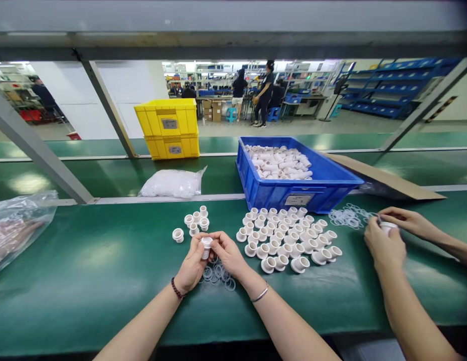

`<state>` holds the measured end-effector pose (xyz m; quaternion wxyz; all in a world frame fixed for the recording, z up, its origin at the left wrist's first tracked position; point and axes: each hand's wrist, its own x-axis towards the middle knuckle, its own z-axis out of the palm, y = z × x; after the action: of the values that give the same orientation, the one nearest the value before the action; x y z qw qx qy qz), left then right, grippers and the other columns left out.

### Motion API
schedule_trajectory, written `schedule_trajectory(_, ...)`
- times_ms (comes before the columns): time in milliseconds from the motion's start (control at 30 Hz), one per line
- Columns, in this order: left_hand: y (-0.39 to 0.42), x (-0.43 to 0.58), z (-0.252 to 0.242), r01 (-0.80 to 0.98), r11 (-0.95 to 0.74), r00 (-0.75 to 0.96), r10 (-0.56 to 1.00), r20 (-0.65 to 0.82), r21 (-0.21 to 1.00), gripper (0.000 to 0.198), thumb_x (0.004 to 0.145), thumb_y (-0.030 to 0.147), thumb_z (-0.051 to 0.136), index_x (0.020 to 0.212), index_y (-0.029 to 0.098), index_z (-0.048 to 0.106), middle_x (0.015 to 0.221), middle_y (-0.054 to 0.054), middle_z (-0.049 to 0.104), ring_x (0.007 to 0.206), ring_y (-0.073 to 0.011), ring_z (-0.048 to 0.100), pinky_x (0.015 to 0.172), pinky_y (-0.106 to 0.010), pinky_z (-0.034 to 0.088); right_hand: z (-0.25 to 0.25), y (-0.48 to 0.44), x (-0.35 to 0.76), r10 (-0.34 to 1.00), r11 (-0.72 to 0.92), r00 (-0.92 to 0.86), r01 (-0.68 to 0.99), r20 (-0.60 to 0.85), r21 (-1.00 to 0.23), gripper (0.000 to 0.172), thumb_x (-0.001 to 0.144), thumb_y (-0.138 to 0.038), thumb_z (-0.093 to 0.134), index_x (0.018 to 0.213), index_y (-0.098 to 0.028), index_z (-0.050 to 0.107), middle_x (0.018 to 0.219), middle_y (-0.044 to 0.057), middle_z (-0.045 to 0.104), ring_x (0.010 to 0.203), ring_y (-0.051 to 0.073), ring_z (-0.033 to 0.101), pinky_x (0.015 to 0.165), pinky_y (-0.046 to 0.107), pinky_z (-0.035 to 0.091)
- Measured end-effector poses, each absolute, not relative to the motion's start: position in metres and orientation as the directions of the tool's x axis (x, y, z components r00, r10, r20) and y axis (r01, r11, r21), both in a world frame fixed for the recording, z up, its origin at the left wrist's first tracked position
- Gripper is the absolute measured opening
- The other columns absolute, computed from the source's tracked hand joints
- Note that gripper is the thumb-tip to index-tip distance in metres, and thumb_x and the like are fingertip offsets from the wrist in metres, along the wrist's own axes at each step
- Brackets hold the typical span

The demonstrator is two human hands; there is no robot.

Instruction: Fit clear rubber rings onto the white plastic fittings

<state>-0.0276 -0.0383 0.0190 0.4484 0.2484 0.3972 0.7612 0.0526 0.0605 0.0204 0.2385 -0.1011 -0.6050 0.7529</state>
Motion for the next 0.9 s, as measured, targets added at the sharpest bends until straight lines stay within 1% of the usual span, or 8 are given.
schedule_trajectory(167,-0.038,-0.029,0.018,-0.404,-0.257,-0.492,0.87,0.027,0.878,0.029,0.089,0.043,0.049,0.109,0.022,0.045,0.083,0.0,0.05,0.07,-0.0095,0.045,0.068,-0.021,0.038,0.021,0.061,0.053,0.467,-0.148,-0.869,-0.261,0.165,-0.954,0.033,0.082,-0.048,0.059,0.098,-0.02,0.055,0.067,-0.003,0.053,0.057,0.011,0.052,0.057,0.025,0.044)
schedule_trajectory(267,-0.037,-0.029,0.018,-0.331,-0.226,-0.506,0.862,0.03,0.916,0.031,0.088,0.045,0.048,0.11,0.022,0.046,0.086,0.0,0.052,0.073,-0.0103,0.046,0.07,-0.022,0.039,0.022,0.061,0.054,0.484,-0.131,-0.858,-0.262,0.168,-0.956,0.033,0.082,-0.048,0.059,0.098,-0.02,0.056,0.069,-0.002,0.054,0.058,0.011,0.052,0.057,0.024,0.043)
schedule_trajectory(400,-0.038,-0.032,0.019,-0.177,-0.225,-0.526,0.844,0.101,0.958,0.03,0.087,0.042,0.051,0.109,0.021,0.047,0.101,-0.004,0.053,0.09,-0.0153,0.051,0.083,-0.027,0.04,0.02,0.062,0.055,0.522,-0.043,-0.831,-0.252,0.193,-0.967,0.032,0.083,-0.047,0.057,0.097,-0.018,0.058,0.072,-0.001,0.055,0.062,0.011,0.051,0.059,0.023,0.041)
schedule_trajectory(500,-0.04,-0.035,0.02,-0.042,-0.216,-0.522,0.837,0.163,0.976,0.028,0.086,0.041,0.052,0.104,0.019,0.051,0.1,-0.005,0.054,0.096,-0.0189,0.05,0.087,-0.03,0.039,0.017,0.064,0.056,0.535,0.01,-0.82,-0.233,0.202,-0.972,0.031,0.082,-0.046,0.059,0.095,-0.018,0.06,0.071,-0.001,0.055,0.062,0.01,0.049,0.06,0.023,0.04)
schedule_trajectory(667,-0.041,-0.04,0.017,0.115,-0.224,-0.53,0.81,0.251,0.968,0.025,0.086,0.041,0.053,0.099,0.019,0.054,0.093,-0.004,0.055,0.091,-0.0187,0.051,0.082,-0.029,0.041,0.015,0.064,0.056,0.531,0.031,-0.82,-0.234,0.214,-0.972,0.03,0.083,-0.044,0.059,0.096,-0.017,0.06,0.073,-0.001,0.056,0.065,0.012,0.051,0.063,0.024,0.041)
schedule_trajectory(767,-0.04,-0.043,0.013,0.177,-0.236,-0.569,0.768,0.295,0.956,0.023,0.086,0.04,0.053,0.094,0.019,0.055,0.089,-0.003,0.055,0.084,-0.017,0.051,0.079,-0.028,0.041,0.016,0.063,0.056,0.577,0.071,-0.779,-0.252,0.246,-0.965,0.03,0.083,-0.044,0.059,0.097,-0.018,0.059,0.079,0.001,0.057,0.071,0.013,0.053,0.066,0.026,0.043)
schedule_trajectory(833,-0.038,-0.045,0.009,0.232,-0.256,-0.618,0.706,0.345,0.938,0.022,0.086,0.04,0.054,0.09,0.019,0.056,0.094,-0.004,0.055,0.088,-0.0174,0.051,0.082,-0.029,0.041,0.017,0.064,0.056,0.633,0.138,-0.723,-0.245,0.276,-0.96,0.028,0.083,-0.044,0.057,0.097,-0.019,0.059,0.086,0.003,0.057,0.077,0.015,0.054,0.069,0.027,0.043)
schedule_trajectory(900,-0.037,-0.046,0.007,0.267,-0.28,-0.652,0.651,0.387,0.922,0.021,0.085,0.04,0.054,0.088,0.018,0.057,0.106,-0.006,0.053,0.097,-0.0194,0.051,0.086,-0.031,0.042,0.018,0.065,0.056,0.676,0.191,-0.676,-0.223,0.293,-0.956,0.028,0.084,-0.044,0.056,0.096,-0.019,0.058,0.091,0.004,0.056,0.082,0.017,0.054,0.069,0.028,0.043)
